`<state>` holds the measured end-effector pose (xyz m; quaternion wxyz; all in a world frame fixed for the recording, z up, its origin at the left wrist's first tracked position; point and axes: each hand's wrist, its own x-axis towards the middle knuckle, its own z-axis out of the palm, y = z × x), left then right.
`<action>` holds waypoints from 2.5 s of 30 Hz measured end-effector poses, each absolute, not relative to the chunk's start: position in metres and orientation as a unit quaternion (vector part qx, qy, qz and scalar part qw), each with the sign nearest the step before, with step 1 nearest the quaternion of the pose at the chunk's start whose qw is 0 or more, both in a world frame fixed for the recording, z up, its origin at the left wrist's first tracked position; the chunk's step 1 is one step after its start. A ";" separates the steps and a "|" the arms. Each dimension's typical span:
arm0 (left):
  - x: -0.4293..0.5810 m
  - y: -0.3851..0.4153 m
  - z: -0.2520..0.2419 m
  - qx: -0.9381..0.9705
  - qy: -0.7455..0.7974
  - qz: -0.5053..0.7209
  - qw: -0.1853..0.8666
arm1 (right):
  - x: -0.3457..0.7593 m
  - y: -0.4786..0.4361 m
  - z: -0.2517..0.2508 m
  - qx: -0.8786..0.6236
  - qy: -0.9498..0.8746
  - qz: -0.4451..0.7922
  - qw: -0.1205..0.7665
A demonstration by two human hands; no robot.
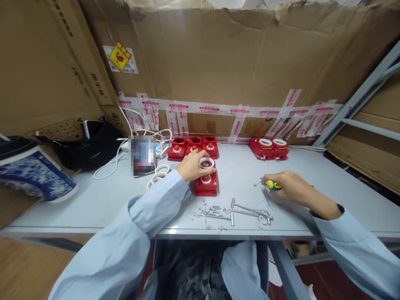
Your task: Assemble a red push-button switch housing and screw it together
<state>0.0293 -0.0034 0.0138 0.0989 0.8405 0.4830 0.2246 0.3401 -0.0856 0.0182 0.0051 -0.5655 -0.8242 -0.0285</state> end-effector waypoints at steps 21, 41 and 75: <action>0.027 -0.007 0.014 0.852 0.449 0.211 0.167 | 0.331 -0.066 0.001 -0.562 -0.824 0.045 0.054; 0.023 -0.007 0.008 0.924 0.260 0.174 0.222 | 0.270 -0.028 0.034 -0.445 -0.835 0.265 0.187; 0.018 0.004 0.008 0.886 0.269 0.320 0.200 | 0.252 -0.047 0.012 -0.476 -0.766 0.267 0.340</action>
